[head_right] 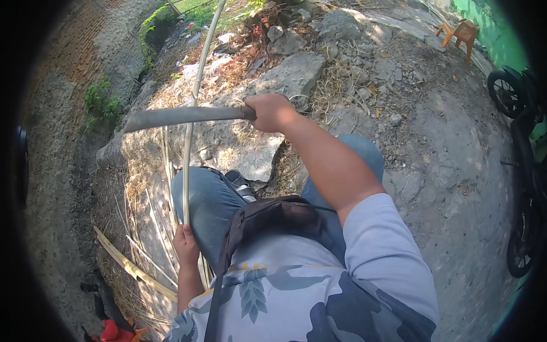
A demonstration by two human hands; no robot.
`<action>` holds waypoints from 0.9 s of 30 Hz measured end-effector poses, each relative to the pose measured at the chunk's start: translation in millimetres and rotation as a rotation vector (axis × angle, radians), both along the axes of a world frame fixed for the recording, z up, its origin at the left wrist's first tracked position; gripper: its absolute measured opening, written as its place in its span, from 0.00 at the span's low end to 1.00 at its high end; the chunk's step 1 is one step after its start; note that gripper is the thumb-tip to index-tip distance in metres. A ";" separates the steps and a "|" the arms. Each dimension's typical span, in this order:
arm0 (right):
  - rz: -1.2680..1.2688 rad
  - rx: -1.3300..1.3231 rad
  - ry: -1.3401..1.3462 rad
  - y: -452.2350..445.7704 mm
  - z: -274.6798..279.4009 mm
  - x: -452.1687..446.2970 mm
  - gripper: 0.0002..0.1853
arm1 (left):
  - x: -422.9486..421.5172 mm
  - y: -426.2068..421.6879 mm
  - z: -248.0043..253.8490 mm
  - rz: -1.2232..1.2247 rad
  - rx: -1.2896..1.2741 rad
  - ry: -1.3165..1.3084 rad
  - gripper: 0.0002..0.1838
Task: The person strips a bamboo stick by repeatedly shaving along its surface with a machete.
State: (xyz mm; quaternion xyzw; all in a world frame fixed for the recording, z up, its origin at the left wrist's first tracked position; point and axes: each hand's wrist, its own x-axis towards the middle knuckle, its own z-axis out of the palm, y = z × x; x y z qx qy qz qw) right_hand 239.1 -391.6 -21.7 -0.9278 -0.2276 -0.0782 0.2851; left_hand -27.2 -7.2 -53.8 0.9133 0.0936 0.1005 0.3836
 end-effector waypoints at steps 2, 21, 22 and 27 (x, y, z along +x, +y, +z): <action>-0.093 0.092 0.102 -9.5 -0.4 2.6 0.12 | 3.1 0.6 -2.3 -0.001 -0.014 -0.005 0.27; -0.034 -0.132 -0.117 -2.7 18.4 -4.2 0.10 | 1.9 -6.4 8.4 -0.027 0.144 -0.053 0.24; -0.157 -0.066 -0.009 -11.2 17.1 2.1 0.10 | 3.4 -8.8 8.4 -0.018 0.153 -0.053 0.24; -0.240 -0.086 0.084 -24.6 28.7 -6.5 0.10 | 6.9 -7.2 11.7 -0.050 0.134 -0.038 0.25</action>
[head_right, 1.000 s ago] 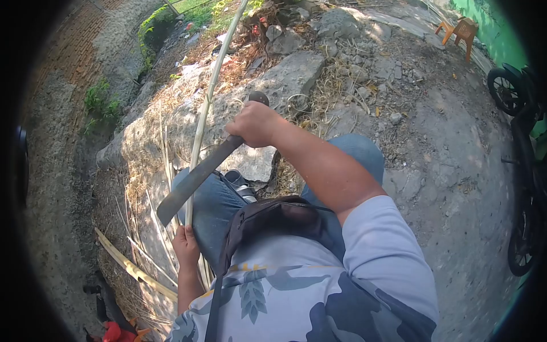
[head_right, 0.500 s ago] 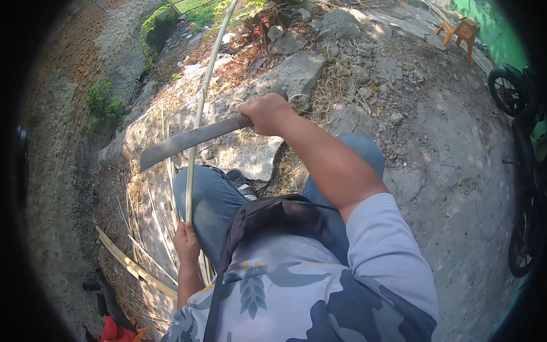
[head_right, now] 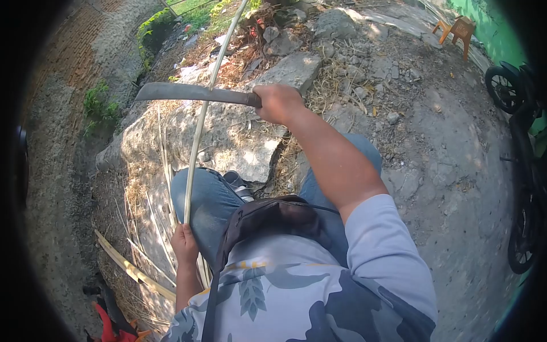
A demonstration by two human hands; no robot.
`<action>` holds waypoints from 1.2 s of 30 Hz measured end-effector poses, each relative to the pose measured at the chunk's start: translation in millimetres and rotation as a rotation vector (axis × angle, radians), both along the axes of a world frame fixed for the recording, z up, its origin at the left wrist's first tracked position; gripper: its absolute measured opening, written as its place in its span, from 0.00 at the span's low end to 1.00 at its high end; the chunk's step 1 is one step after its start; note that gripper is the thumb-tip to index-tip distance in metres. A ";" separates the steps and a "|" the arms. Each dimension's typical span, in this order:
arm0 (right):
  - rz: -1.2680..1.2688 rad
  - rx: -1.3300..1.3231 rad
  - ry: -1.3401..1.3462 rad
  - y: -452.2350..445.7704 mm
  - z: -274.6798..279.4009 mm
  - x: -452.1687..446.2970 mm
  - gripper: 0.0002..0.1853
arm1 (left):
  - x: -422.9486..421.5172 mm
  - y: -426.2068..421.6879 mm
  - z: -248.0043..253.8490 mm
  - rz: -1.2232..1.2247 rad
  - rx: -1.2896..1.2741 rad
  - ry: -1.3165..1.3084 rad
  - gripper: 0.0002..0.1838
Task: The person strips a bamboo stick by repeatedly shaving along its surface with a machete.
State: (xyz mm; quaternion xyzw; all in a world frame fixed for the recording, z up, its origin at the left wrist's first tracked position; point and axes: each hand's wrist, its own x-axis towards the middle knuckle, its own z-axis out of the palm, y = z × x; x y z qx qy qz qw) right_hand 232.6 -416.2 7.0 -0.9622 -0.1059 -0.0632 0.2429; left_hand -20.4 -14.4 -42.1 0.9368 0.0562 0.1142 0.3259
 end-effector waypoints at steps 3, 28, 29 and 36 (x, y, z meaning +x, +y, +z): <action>0.166 -0.020 -0.064 6.5 -2.8 -5.7 0.10 | 0.2 0.9 -3.1 0.000 -0.022 0.023 0.25; 0.315 -0.061 -0.175 24.3 -0.4 -9.0 0.09 | -1.4 3.4 -0.3 -0.037 -0.075 -0.006 0.25; 0.373 -0.105 -0.238 30.8 -3.5 -8.1 0.09 | -1.7 5.0 -1.3 -0.031 -0.082 0.012 0.25; 0.170 -0.059 -0.224 -2.5 -1.3 8.5 0.10 | -6.0 8.8 -2.6 -0.039 -0.038 -0.001 0.26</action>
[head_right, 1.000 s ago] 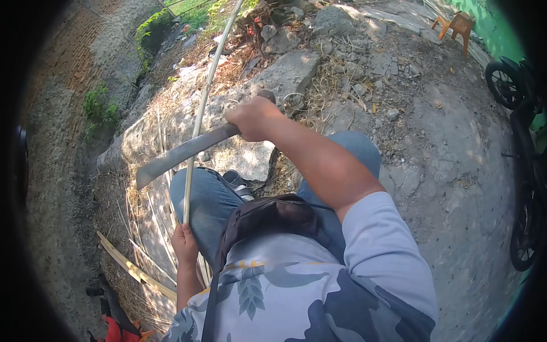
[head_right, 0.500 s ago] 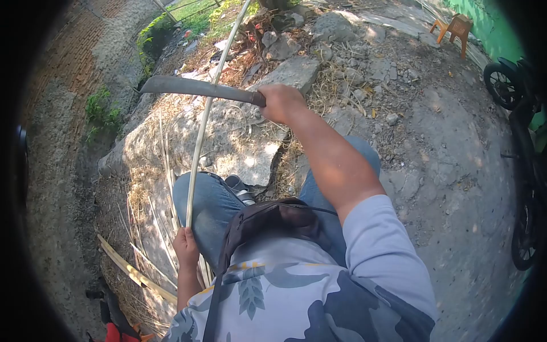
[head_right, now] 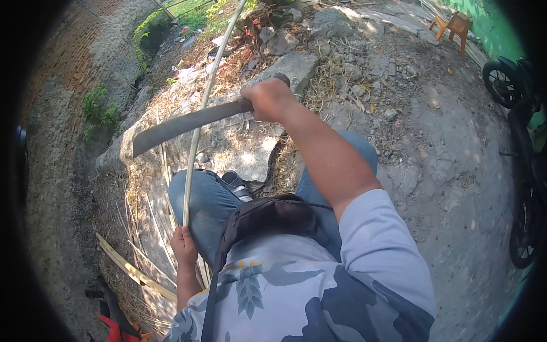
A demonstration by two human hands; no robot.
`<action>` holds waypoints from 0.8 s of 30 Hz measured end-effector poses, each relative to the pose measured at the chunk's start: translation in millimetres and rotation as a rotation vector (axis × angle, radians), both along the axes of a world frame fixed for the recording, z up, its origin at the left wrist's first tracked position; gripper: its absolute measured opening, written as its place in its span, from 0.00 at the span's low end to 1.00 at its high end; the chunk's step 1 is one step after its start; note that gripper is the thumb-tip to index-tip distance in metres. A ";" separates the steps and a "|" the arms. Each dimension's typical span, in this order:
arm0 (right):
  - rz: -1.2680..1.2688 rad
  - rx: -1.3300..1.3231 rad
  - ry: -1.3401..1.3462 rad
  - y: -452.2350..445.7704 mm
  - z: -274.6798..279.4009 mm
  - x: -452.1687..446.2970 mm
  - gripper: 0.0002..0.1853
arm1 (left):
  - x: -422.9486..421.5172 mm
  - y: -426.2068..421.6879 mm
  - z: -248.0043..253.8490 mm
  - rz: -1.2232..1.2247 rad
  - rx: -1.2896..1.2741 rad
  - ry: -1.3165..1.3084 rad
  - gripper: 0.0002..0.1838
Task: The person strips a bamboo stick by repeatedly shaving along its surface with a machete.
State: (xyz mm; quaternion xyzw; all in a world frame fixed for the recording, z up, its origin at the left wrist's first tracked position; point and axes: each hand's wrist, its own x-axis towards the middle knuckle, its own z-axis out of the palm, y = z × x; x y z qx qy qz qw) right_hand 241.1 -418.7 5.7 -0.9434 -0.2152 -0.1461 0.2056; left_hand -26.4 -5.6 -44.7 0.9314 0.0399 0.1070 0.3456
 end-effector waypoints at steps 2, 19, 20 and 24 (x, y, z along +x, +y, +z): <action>-0.149 0.176 0.177 -20.9 -4.1 8.7 0.10 | 2.3 -6.9 3.7 0.015 0.019 0.011 0.26; 0.237 -0.179 0.009 16.1 5.9 -11.4 0.09 | 5.8 -12.7 16.6 0.029 0.107 0.063 0.27; 0.138 -0.129 0.019 8.8 4.4 -7.3 0.08 | 6.1 -11.0 15.0 0.022 0.113 0.043 0.27; -0.223 0.195 0.204 -34.4 -5.4 10.5 0.09 | 6.9 -10.4 9.1 0.002 0.109 0.006 0.26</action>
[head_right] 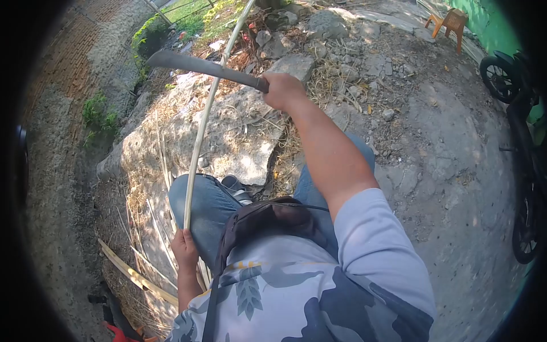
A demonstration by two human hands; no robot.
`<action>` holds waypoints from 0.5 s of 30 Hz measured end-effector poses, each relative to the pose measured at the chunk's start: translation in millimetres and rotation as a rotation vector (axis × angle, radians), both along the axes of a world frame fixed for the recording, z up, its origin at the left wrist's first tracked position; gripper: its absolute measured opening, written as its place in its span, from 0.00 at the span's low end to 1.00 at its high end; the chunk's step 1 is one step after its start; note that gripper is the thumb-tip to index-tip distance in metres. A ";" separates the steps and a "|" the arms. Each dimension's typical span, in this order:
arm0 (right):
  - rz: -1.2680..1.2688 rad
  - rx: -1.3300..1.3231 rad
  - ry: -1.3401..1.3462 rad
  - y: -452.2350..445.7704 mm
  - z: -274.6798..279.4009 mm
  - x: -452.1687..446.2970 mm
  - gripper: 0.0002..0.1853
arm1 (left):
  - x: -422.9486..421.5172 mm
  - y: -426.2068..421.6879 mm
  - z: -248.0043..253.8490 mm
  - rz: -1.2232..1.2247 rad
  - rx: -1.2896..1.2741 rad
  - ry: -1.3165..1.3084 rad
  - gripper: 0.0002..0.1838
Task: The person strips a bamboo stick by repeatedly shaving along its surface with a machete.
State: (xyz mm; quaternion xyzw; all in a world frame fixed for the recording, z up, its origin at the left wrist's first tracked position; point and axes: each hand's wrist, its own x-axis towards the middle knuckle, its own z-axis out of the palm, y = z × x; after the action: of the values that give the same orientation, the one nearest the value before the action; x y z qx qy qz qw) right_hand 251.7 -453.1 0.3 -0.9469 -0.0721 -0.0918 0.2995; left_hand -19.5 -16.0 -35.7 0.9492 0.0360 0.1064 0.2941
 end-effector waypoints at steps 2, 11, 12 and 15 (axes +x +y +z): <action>-0.109 0.086 0.064 -4.0 -6.5 3.7 0.10 | 1.7 0.5 1.0 -0.006 -0.008 0.014 0.26; -0.062 0.098 -0.077 3.0 -11.8 3.5 0.10 | -0.5 3.5 -6.0 0.009 -0.036 0.004 0.26; -0.040 0.095 -0.088 8.4 -12.1 3.0 0.10 | -0.4 3.2 -5.9 0.015 -0.037 -0.004 0.26; 0.088 0.011 -0.078 18.3 -8.2 -5.4 0.08 | -0.8 -0.9 -3.0 0.034 -0.050 0.008 0.26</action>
State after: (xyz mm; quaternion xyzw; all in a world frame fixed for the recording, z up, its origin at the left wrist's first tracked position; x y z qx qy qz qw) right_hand 246.2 -434.8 -7.9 -0.9369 -0.1246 -0.1159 0.3055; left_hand -20.3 -16.9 -38.6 0.9411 0.0561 0.1064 0.3159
